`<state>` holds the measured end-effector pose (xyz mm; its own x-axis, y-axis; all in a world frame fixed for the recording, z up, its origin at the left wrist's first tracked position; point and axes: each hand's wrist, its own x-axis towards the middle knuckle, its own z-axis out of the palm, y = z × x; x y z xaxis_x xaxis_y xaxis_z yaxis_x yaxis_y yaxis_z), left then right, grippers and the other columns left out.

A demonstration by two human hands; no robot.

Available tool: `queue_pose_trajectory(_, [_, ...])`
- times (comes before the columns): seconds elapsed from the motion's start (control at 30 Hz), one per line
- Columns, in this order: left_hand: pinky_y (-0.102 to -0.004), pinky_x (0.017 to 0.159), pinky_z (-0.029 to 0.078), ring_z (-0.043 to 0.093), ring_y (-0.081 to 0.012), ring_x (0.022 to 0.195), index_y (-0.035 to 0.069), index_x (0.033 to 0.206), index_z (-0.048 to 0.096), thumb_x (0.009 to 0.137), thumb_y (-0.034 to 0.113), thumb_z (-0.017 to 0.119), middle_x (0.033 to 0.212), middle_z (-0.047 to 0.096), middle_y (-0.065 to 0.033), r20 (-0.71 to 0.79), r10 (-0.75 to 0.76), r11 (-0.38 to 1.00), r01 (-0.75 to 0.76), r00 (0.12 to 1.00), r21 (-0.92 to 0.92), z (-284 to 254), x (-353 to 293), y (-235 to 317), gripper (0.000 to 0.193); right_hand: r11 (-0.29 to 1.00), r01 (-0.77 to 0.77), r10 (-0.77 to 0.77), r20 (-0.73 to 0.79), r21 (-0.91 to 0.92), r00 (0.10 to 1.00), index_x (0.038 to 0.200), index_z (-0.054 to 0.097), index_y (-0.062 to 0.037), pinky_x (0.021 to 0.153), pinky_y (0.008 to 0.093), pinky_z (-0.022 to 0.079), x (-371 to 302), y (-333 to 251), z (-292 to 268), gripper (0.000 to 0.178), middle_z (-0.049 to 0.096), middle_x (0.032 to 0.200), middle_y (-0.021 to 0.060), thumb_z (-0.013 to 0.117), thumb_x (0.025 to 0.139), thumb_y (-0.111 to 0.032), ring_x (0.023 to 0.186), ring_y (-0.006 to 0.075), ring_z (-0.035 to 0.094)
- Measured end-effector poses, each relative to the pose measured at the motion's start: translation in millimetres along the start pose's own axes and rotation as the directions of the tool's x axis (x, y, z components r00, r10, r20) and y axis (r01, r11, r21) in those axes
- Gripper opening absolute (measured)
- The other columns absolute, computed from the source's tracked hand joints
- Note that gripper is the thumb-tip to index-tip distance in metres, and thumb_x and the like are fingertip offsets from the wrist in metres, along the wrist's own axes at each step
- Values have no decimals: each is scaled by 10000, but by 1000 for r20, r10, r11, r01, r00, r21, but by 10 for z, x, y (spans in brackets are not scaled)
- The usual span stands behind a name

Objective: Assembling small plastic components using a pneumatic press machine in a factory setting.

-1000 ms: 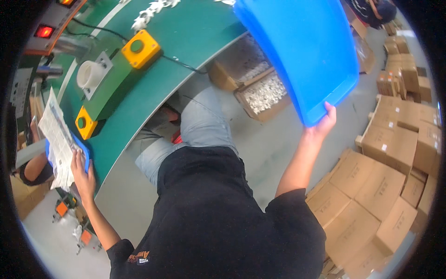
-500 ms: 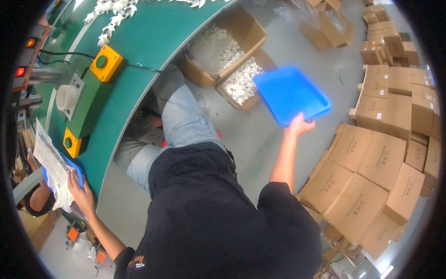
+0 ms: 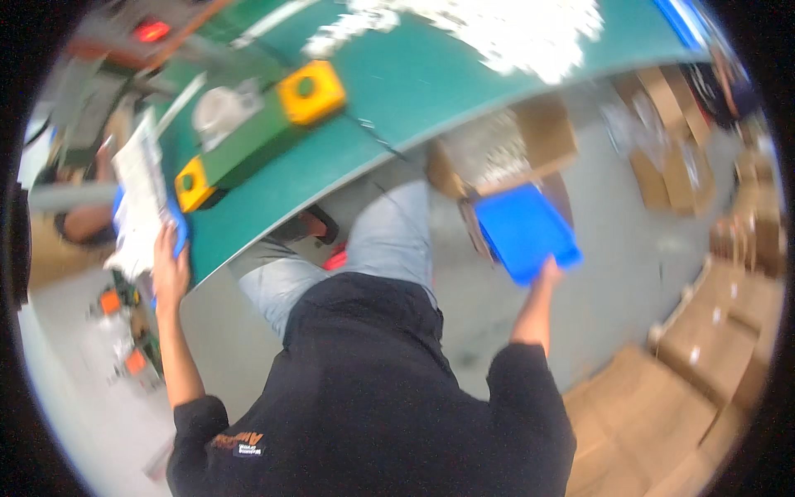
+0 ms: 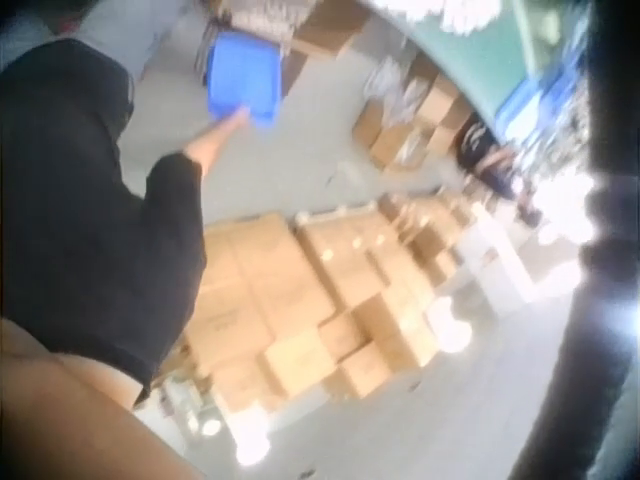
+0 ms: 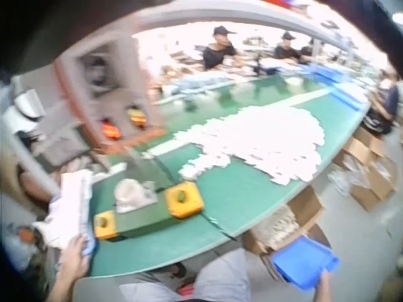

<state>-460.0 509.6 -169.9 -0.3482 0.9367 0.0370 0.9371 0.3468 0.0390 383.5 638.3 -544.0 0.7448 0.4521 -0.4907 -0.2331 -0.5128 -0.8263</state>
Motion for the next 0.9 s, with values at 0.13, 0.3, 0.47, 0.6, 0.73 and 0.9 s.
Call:
queue_pose_trajectory(0.13, [-458, 1147, 396, 500, -402, 1355, -13, 1364, 581, 978, 403, 648, 1463, 528, -227, -1, -31, 999, 31, 1000, -35, -327, -35, 210, 571, 907, 138, -153, -6, -398, 988, 1250, 635, 70, 921, 469, 552, -429, -43, 160, 445, 702, 1201, 213, 714, 913, -210, 1048, 313, 686])
queue_pose_trajectory(0.3, [-444, 1026, 477, 625, -370, 1174, 15, 1211, 683, 963, 330, 670, 1223, 680, -206, -302, -241, 971, 231, 923, -69, -655, 55, -262, 401, 649, 502, -450, 244, -571, 859, 1268, 600, 51, 936, 440, 521, -1358, -604, 715, 411, 669, 1196, 222, 679, 940, -185, 1080, 327, 649])
queue_pose_trajectory(0.47, [-450, 1072, 473, 590, -374, 1251, -3, 1307, 642, 871, 588, 686, 1324, 636, -202, -81, -543, 827, 549, 836, 120, -628, 247, -1413, 736, 571, 820, -565, 737, 25, 370, 1095, 644, 40, 855, 329, 501, -3276, -1286, 1502, 168, 644, 989, 104, 613, 990, -87, 958, 194, 601])
queue_pose_trajectory(0.6, [-470, 1098, 457, 517, -390, 1339, -48, 1396, 553, 786, 658, 738, 1448, 521, -250, 77, -654, 751, 632, 753, 193, -636, 473, -1148, 951, 477, 771, -575, 813, 423, -90, 983, 679, 31, 760, 322, 519, -4554, -1533, 1822, 73, 681, 916, 134, 651, 921, 5, 827, 226, 652])
queue_pose_trajectory(0.73, [-496, 1104, 453, 486, -392, 1371, -21, 1471, 461, 726, 626, 803, 1484, 476, -240, 92, -757, 653, 745, 646, 136, -631, 409, -1102, 1044, 472, 616, -515, 764, 630, -387, 974, 688, 28, 670, 331, 540, -5627, -1691, 2051, 113, 681, 866, 151, 683, 863, 47, 753, 258, 668])
queue_pose_trajectory(0.9, [-478, 1018, 516, 632, -381, 1221, 6, 1355, 560, 727, 570, 827, 1309, 645, -245, 78, -797, 604, 794, 599, 66, -559, 93, -1434, 886, 651, 549, -287, 840, 524, -460, 1046, 689, 31, 735, 280, 532, -5911, -1593, 2113, 138, 704, 930, 125, 669, 910, 16, 829, 190, 679])
